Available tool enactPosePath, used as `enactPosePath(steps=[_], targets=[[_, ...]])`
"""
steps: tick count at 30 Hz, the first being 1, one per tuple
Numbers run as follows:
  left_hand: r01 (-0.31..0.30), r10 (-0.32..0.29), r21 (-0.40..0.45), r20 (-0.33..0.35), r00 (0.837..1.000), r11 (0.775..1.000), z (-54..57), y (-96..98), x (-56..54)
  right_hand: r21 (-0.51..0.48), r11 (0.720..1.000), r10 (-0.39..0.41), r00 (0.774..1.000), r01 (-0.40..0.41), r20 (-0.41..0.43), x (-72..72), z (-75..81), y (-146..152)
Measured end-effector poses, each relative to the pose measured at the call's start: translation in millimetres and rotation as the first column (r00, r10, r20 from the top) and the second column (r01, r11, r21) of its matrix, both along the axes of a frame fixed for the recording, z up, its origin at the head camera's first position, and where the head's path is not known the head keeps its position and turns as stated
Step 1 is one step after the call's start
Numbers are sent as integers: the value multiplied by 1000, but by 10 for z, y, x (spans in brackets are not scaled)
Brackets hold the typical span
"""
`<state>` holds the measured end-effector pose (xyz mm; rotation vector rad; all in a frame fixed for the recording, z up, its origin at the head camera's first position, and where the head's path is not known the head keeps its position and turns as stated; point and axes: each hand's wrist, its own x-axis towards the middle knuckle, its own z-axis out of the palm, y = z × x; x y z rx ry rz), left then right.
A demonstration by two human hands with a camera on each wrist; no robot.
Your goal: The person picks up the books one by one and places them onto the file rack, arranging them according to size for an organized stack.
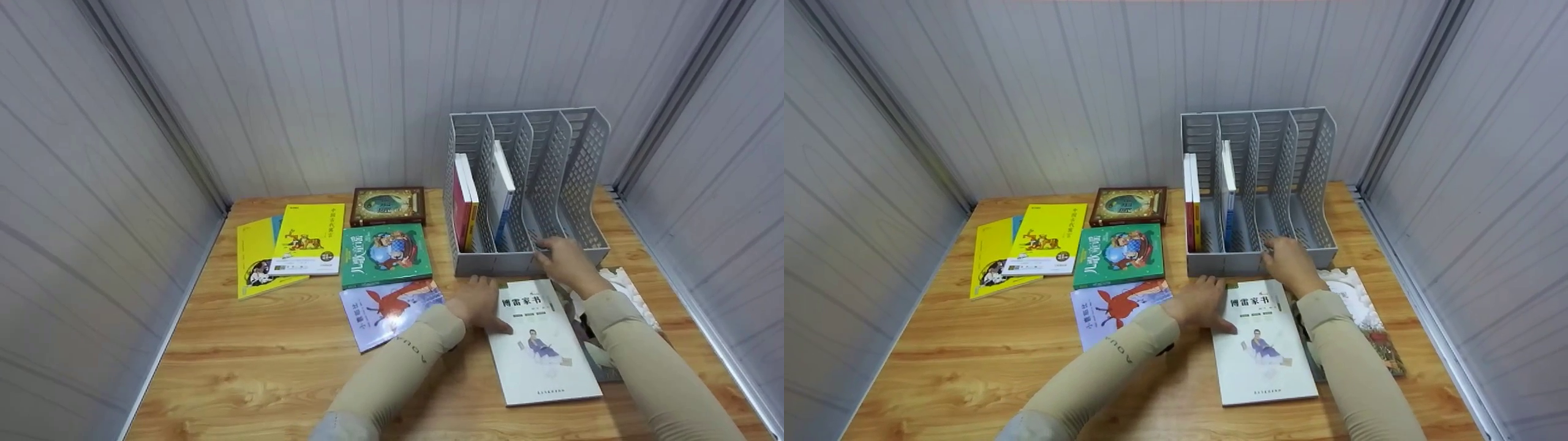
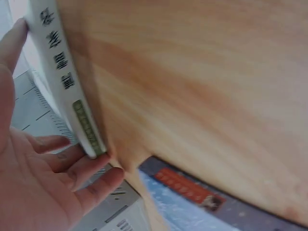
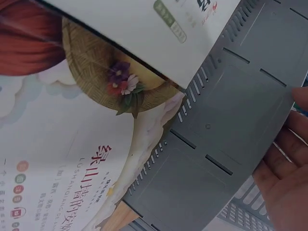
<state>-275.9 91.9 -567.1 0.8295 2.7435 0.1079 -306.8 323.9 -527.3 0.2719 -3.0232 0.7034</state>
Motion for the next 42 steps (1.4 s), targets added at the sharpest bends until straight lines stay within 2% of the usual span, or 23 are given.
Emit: enactPosePath(steps=[4, 7, 12, 17, 20, 24, 27, 31, 35, 40, 42], targets=[[-36, 35, 7, 34, 999, 999, 103, -18, 23, 23, 999, 30, 1000, -30, -3, -4, 0, 11], [-29, 29, 11, 26, 999, 1000, 154, -38, 36, 23, 999, 45, 999, -45, -11, -4, 2, 24], [-19, 17, 32, 44, 999, 999, 173, -88, 38, 29, 998, 57, 998, -57, -3, -10, -18, 53], [-72, 65, 48, 128, 990, 996, 172, -146, 12, 37, 996, 77, 997, -77, -3, -14, -36, 77], [-109, 92, 78, 196, 976, 991, 187, -197, -12, 41, 995, 90, 996, -89, -8, -17, -38, 87], [-139, 88, 159, 289, 953, 978, 222, -291, -50, 38, 995, 95, 995, -94, -13, -25, -36, 90], [-191, 95, 225, 377, 921, 955, 240, -379, -76, 38, 994, 100, 995, -99, -26, -28, -33, 94], [-251, 118, 248, 449, 886, 936, 251, -514, -129, 45, 993, 108, 993, -106, -42, -28, -28, 90], [-264, 102, 286, 477, 873, 921, 254, -649, -192, 45, 994, 99, 995, -97, -35, -22, -16, 86], [-265, 14, 419, 513, 859, 868, 223, -832, -245, 38, 996, 87, 996, -86, -29, -21, -28, 78], [-256, -7, 449, 505, 863, 856, 210, -908, -255, 39, 995, 89, 995, -88, -33, -25, -32, 76]])
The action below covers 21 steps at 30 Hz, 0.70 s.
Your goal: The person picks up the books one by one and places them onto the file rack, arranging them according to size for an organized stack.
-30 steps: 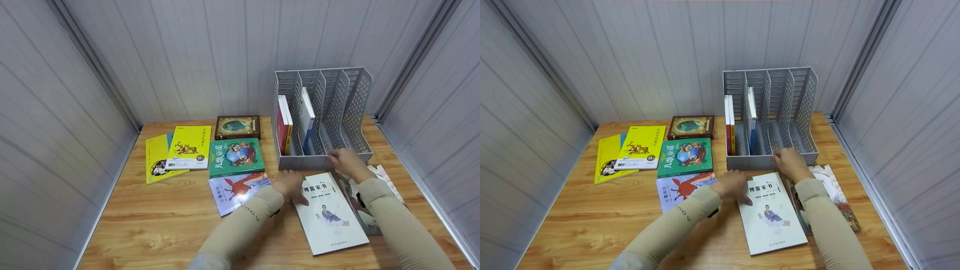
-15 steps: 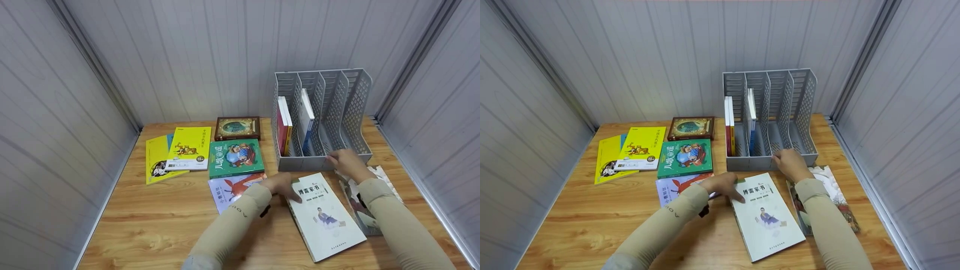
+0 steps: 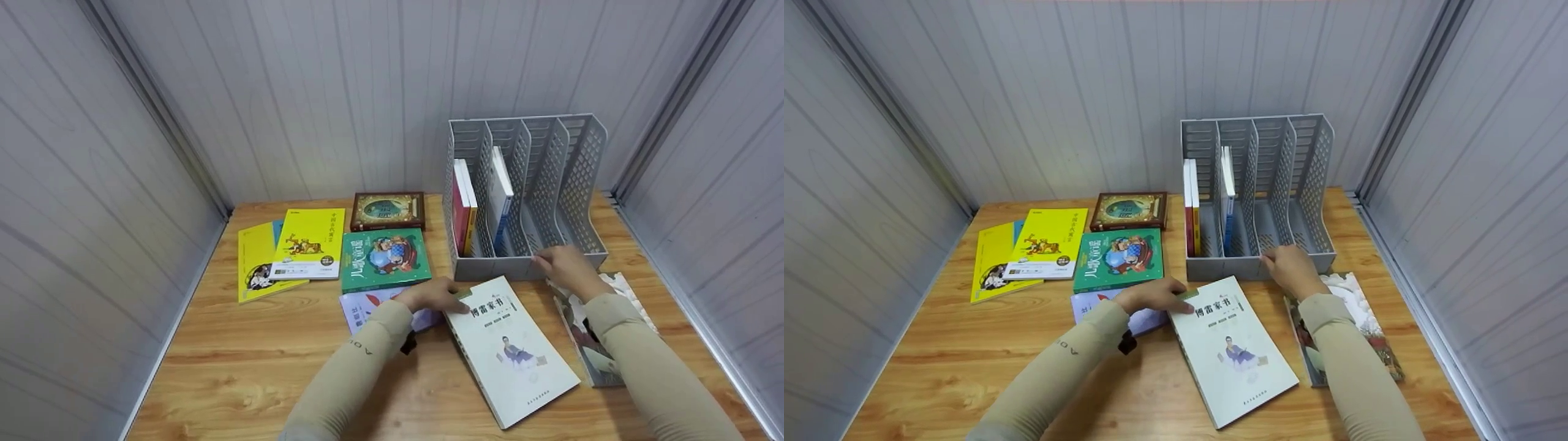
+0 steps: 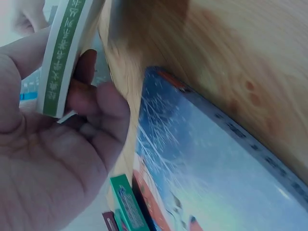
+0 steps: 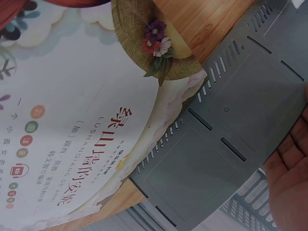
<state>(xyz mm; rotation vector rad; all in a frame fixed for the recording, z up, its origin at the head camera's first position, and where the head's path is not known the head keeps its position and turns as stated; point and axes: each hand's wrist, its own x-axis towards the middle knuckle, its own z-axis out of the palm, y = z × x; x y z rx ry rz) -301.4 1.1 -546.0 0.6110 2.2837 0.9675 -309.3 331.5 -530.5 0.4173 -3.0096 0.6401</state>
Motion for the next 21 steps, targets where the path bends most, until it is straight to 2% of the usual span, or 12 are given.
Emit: enactPosePath(steps=[5, 10, 13, 17, 21], targets=[[-5, 6, 46, -14, 1000, 999, -28, -160, -4, 9, 1000, 5, 1000, -5, -11, 2, -4, 5], [-78, 68, 141, 73, 995, 987, -33, -283, 8, 13, 1000, -4, 1000, 5, -19, 11, 11, -2], [-107, 81, 201, 134, 988, 974, -25, -346, 18, 10, 1000, -8, 1000, 8, -14, 17, 11, -4], [-113, 60, 279, 191, 980, 954, -6, -435, 28, 4, 1000, -5, 1000, 5, -14, 14, -3, -5], [-102, 43, 342, 176, 983, 934, 10, -535, 26, 1, 1000, 1, 1000, -1, -29, 6, -17, -6]])
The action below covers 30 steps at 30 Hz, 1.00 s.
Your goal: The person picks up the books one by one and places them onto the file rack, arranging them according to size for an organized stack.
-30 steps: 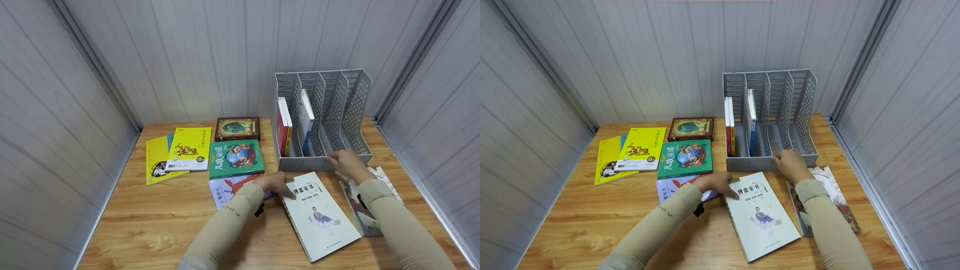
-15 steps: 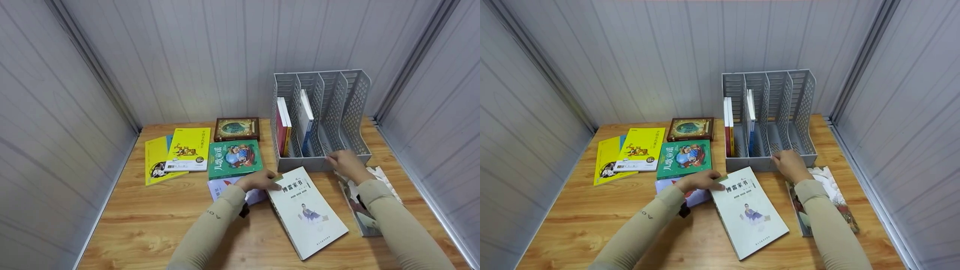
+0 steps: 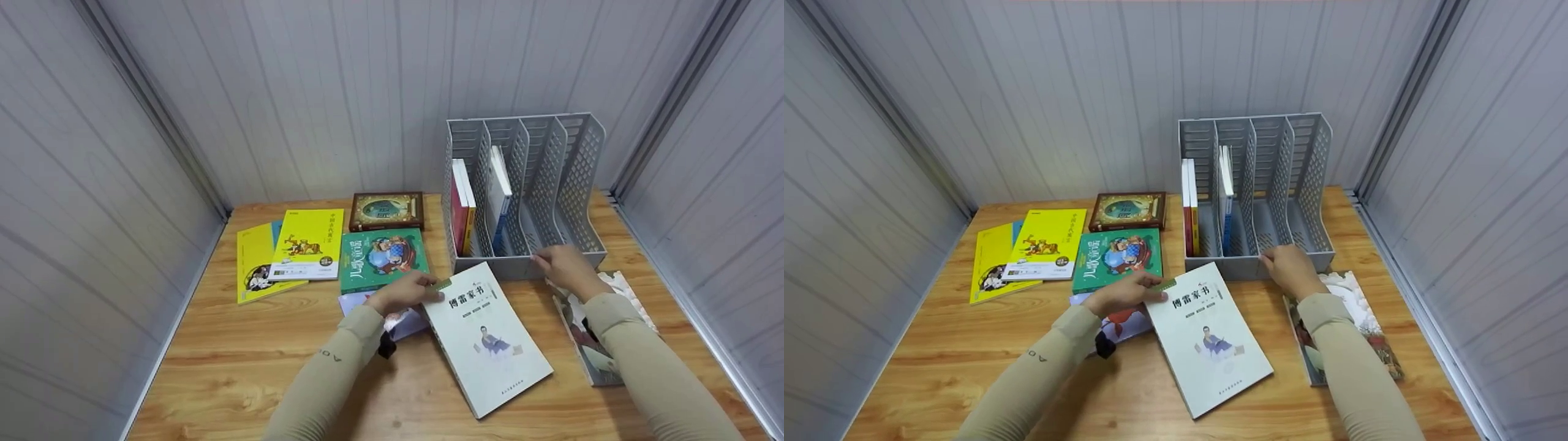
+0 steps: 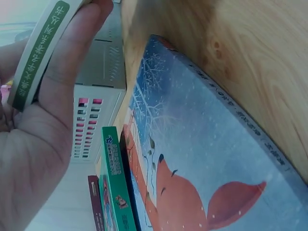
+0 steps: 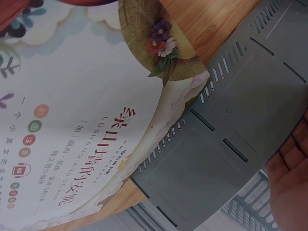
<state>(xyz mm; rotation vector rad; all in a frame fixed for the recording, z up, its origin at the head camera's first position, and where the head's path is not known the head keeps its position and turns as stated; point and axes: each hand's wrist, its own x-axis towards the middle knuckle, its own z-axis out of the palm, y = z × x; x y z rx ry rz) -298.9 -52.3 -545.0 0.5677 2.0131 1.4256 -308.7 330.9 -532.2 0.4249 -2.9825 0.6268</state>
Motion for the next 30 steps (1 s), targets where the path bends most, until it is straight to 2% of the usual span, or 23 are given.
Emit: enactPosePath(steps=[4, 10, 18, 23, 26, 30], targets=[[-13, 13, 43, -10, 1000, 999, 24, -101, -12, -1, 1000, 5, 1000, -5, -13, -5, -20, -12], [-22, 17, 136, 38, 999, 990, 79, -181, -12, -6, 1000, 12, 1000, -12, -21, 4, -34, 1], [-46, 54, 192, -34, 998, 980, 141, -208, -5, 12, 1000, -2, 1000, 2, -22, 0, -42, 32], [-68, 78, 262, -30, 996, 963, 197, -240, 9, 15, 1000, -8, 1000, 8, -20, 5, -43, 27], [-85, 95, 317, -19, 995, 945, 246, -272, 19, 13, 1000, 0, 1000, 0, -31, 11, -32, 16], [-104, 120, 379, -18, 993, 920, 335, -296, 49, -47, 999, 19, 998, -22, -63, 22, 32, 21]])
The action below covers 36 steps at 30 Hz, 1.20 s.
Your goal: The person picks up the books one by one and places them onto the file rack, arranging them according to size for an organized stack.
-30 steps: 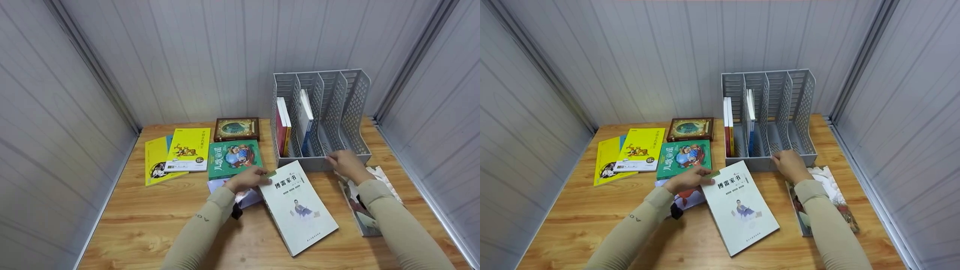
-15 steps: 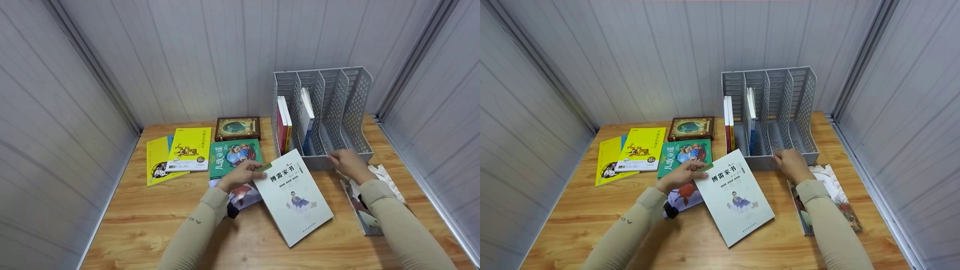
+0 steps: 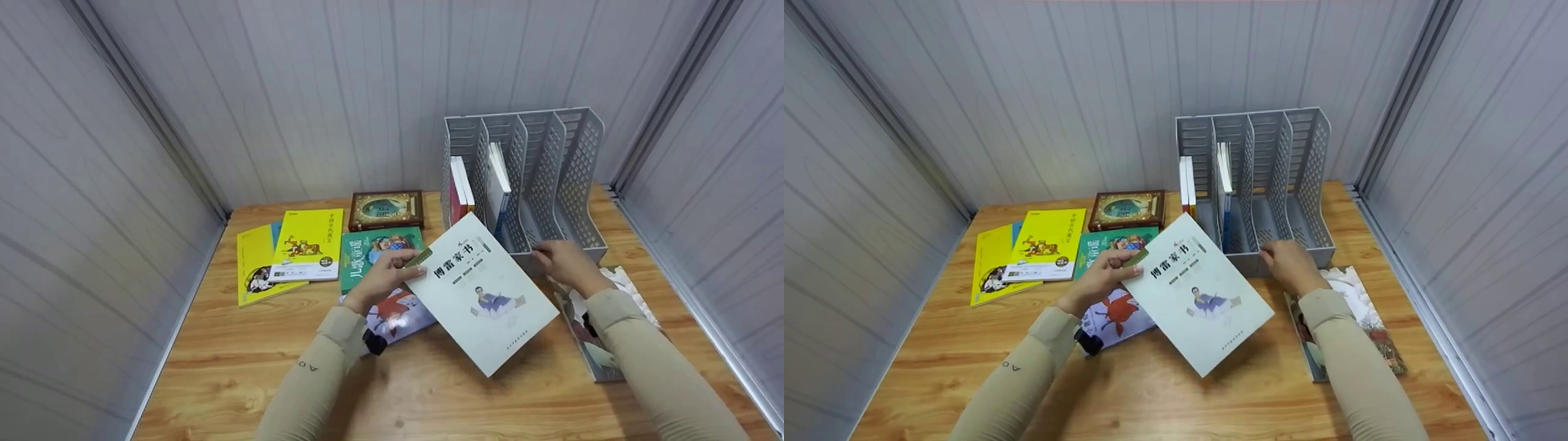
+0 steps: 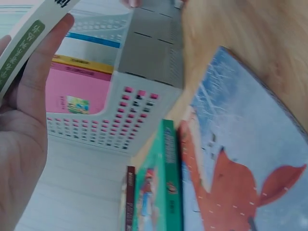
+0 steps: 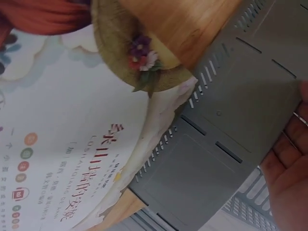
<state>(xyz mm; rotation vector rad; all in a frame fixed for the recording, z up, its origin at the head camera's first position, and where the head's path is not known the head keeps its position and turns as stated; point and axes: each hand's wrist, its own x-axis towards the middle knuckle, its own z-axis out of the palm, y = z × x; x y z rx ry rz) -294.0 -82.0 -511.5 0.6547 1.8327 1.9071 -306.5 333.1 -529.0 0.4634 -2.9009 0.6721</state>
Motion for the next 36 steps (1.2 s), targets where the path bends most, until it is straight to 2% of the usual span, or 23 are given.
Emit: enactPosePath(steps=[3, 8, 13, 17, 23, 28, 32, 36], targets=[[-39, 39, 44, -1, 999, 998, 75, -1, 34, -94, 996, -3, 999, -1, -41, 3, 108, -2], [-143, 144, 119, 7, 990, 982, 155, 38, 82, -242, 970, -48, 988, 11, -145, 51, 385, -34], [-253, 257, 167, -7, 966, 953, 177, 102, 115, -331, 943, -99, 963, 11, -250, 136, 686, -157], [-333, 341, 199, -10, 940, 922, 169, 157, 134, -363, 931, -90, 935, -43, -343, 210, 873, -288], [-406, 405, 263, 61, 912, 875, 175, 188, 169, -300, 940, 3, 880, -165, -474, 334, 1044, -477], [-445, 429, 323, 123, 895, 835, 199, 202, 197, -197, 956, 80, 841, -216, -534, 440, 1108, -627], [-480, 451, 362, 167, 877, 799, 253, 253, 242, -120, 966, 126, 824, -228, -553, 534, 1142, -762], [-540, 485, 378, 237, 842, 752, 320, 327, 301, -45, 972, 166, 812, -230, -560, 612, 1139, -900]])
